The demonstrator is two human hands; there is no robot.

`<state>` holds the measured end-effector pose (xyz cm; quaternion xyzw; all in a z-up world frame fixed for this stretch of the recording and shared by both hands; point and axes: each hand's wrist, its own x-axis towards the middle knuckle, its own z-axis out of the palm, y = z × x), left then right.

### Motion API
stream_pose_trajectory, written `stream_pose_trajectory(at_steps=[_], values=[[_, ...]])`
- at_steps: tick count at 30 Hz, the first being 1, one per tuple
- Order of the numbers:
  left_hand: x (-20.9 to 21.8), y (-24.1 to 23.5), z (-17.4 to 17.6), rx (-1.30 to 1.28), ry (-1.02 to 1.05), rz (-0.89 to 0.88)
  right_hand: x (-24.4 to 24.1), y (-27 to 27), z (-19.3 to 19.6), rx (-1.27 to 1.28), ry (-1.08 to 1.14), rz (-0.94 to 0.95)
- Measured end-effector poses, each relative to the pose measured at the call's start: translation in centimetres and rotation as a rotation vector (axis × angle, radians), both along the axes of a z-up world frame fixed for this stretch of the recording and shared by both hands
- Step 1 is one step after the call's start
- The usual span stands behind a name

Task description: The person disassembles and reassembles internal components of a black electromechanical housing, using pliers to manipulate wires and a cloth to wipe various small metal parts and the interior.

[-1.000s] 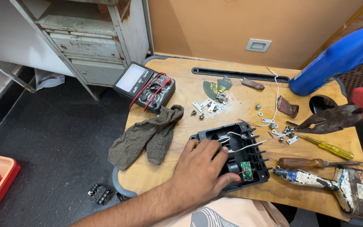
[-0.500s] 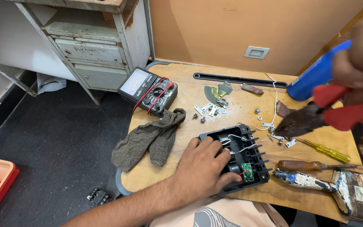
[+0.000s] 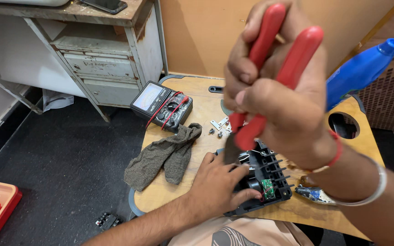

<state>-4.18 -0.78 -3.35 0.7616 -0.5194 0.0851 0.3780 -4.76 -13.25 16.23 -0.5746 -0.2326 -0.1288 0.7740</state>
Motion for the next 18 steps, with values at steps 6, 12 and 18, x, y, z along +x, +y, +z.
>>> stream_pose_trajectory(at_steps=[6, 12, 18], values=[[-0.1, -0.1, -0.5, -0.029, 0.114, 0.039, 1.2, -0.1, -0.7, -0.007, 0.002, -0.032], [-0.2, 0.0, -0.2, -0.09, 0.059, 0.021, 0.2, -7.9, -2.2, -0.064, -0.053, -0.157], [-0.3, -0.1, 0.9, -0.115, 0.052, 0.012, -3.3, -16.6, -5.2, -0.001, -0.037, -0.317]])
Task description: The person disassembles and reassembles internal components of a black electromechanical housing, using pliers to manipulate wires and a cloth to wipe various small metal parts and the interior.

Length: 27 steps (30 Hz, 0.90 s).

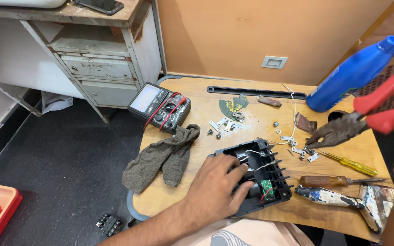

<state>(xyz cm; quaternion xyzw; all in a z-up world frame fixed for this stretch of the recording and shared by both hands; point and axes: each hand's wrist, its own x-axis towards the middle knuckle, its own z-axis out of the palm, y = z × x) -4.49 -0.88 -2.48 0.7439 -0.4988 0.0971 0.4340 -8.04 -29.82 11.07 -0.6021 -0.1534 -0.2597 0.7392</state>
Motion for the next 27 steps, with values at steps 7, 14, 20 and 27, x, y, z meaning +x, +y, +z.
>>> stream_pose_trajectory(at_steps=[7, 14, 20, 27], values=[[1.3, -0.8, 2.5, 0.014, -0.012, -0.065, -2.8, -2.2, -3.6, 0.145, 0.051, -0.166], [2.3, -0.2, 1.6, 0.094, 0.008, -0.006, -3.5, 0.9, -6.1, 0.291, 0.068, -0.198], [2.8, -0.6, 0.7, 0.119, 0.045, 0.008, -4.1, 2.8, -7.7, 0.388, 0.064, -0.185], [2.7, -0.6, 0.4, 0.1, 0.045, 0.016, -3.4, 3.8, -7.5, 0.408, 0.032, -0.199]])
